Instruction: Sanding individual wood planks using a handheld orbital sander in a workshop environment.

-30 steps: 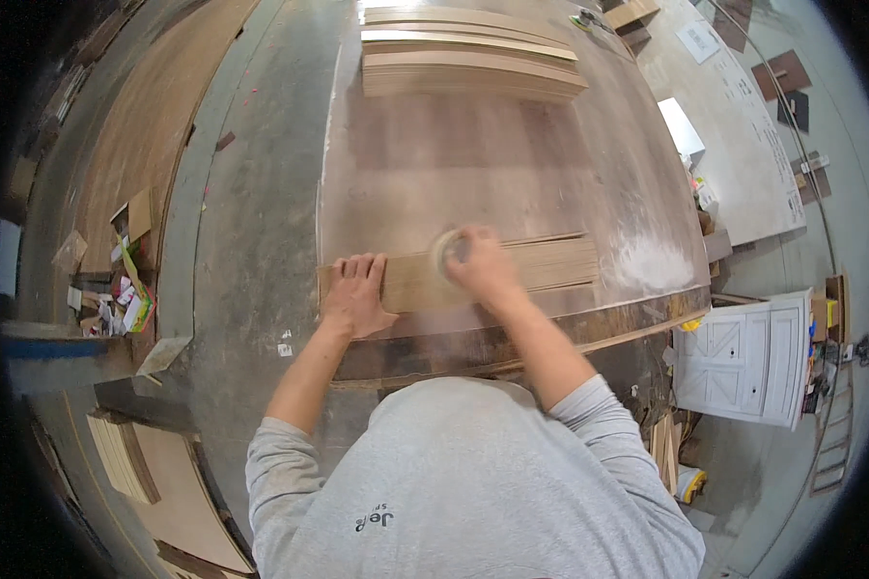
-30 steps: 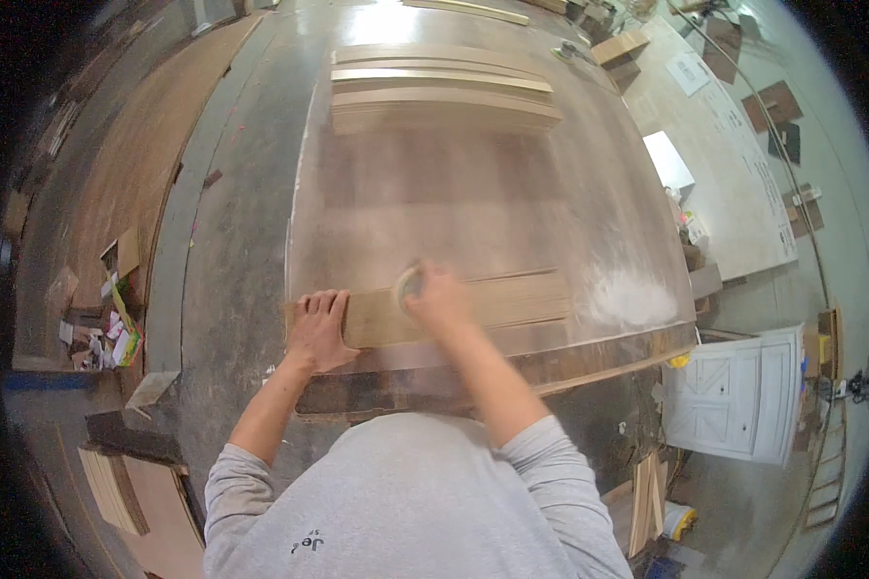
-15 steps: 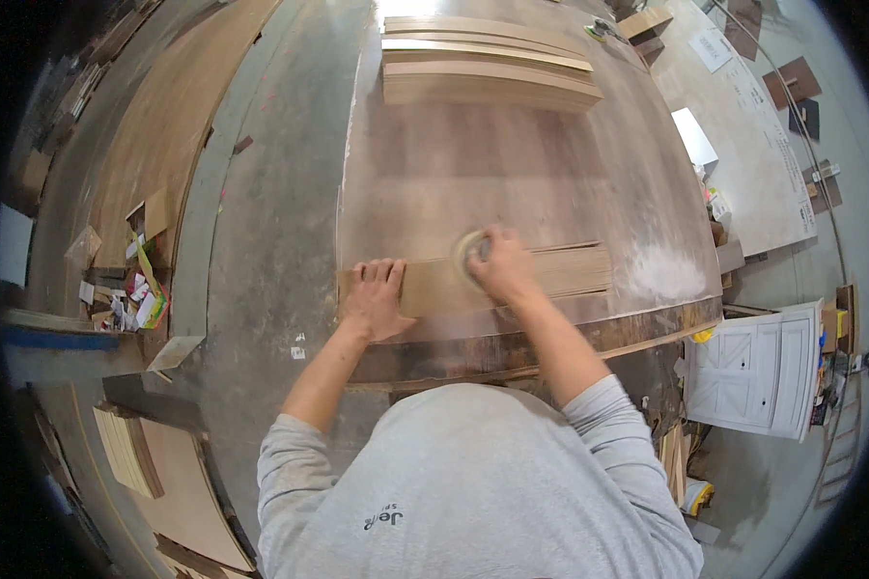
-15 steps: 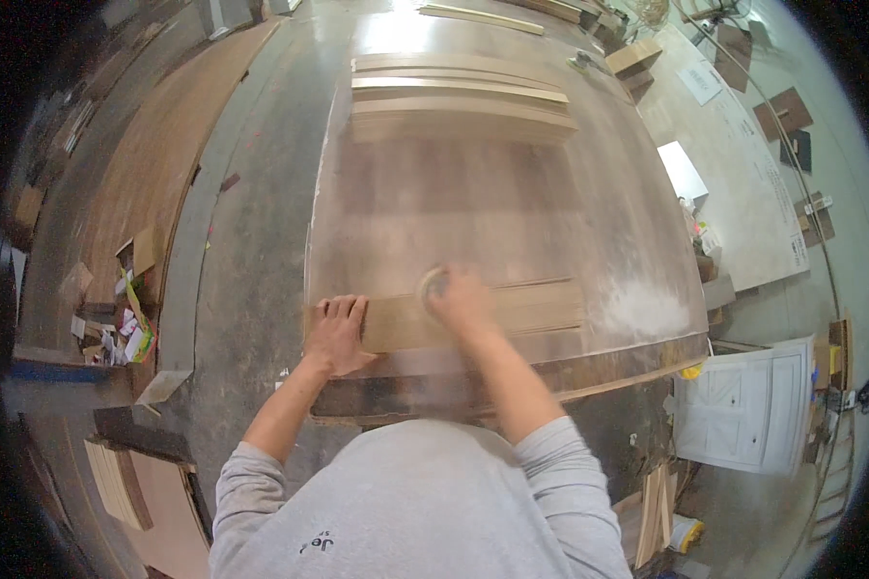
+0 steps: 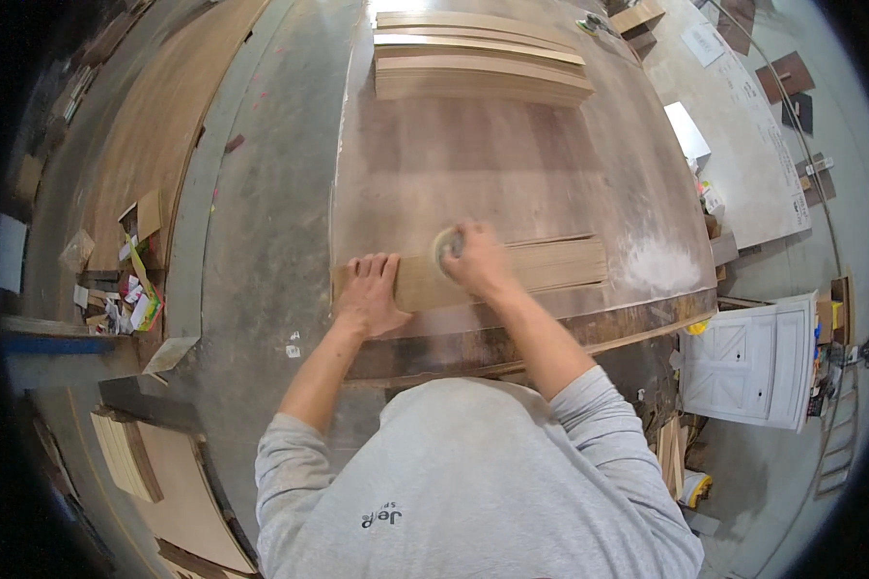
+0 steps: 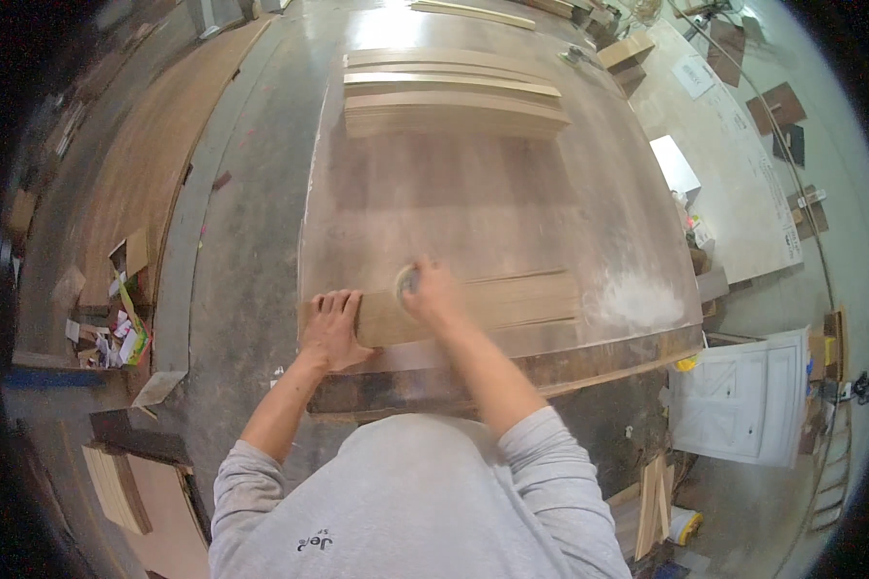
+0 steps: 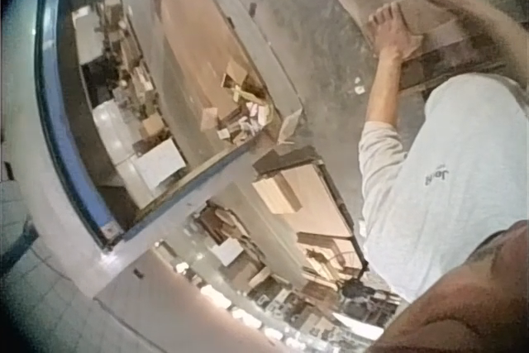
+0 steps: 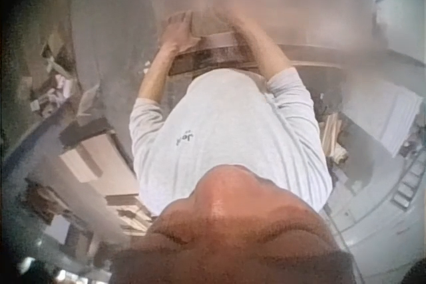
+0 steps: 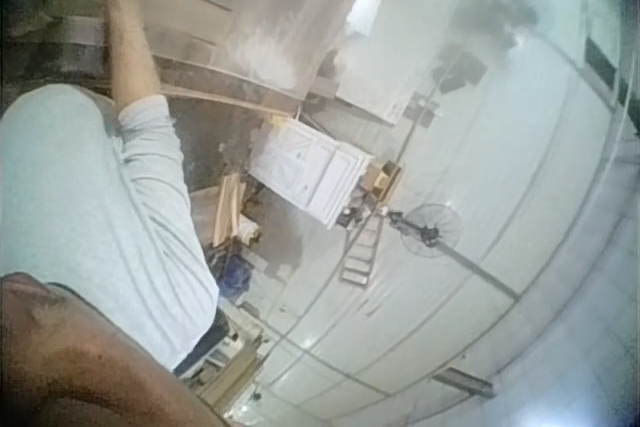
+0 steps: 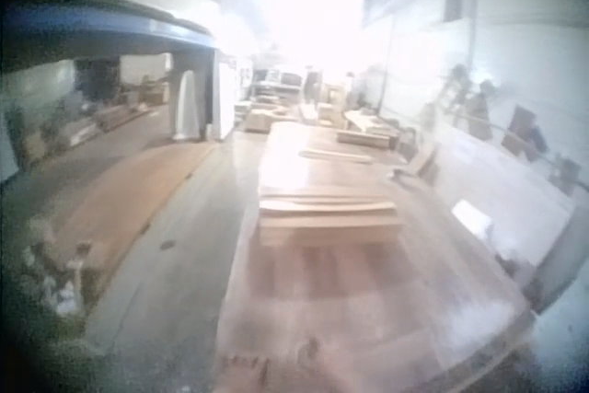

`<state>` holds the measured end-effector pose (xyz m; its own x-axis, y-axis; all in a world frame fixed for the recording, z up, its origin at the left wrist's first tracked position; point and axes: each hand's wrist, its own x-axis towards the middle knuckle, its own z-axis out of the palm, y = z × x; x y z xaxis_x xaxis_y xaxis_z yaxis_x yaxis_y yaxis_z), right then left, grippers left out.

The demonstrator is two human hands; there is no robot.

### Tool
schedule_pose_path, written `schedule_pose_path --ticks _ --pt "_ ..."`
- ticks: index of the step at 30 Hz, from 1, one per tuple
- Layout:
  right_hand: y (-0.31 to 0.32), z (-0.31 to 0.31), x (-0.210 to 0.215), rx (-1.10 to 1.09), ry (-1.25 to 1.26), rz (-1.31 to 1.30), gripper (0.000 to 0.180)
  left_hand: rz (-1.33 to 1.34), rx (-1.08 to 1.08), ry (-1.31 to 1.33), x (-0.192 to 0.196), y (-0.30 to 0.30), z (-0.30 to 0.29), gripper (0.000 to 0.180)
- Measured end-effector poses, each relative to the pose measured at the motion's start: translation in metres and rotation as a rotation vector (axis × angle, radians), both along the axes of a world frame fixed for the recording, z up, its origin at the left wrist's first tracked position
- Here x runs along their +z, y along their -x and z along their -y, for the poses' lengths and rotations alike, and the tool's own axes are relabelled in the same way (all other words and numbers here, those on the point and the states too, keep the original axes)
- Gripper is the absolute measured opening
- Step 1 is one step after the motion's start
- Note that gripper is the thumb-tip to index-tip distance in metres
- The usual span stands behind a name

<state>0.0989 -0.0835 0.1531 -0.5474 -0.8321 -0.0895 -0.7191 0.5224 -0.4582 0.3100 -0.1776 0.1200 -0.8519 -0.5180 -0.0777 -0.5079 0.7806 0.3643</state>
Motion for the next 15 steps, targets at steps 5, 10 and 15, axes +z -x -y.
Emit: schedule_pose_path --ticks 5,10,15 --pt "0.054 -0.040 0.009 -0.145 -0.084 -0.107 0.053 0.042 -0.011 0.031 -0.011 0.002 0.002 0.111" --pt "-0.009 -0.038 0.001 -0.014 -0.006 -0.050 0.049 0.029 -0.014 0.016 -0.014 0.002 0.002 0.113" --pt "-0.032 -0.029 0.017 -0.005 -0.105 0.005 0.046 0.018 0.013 0.014 -0.012 -0.002 0.002 0.110"
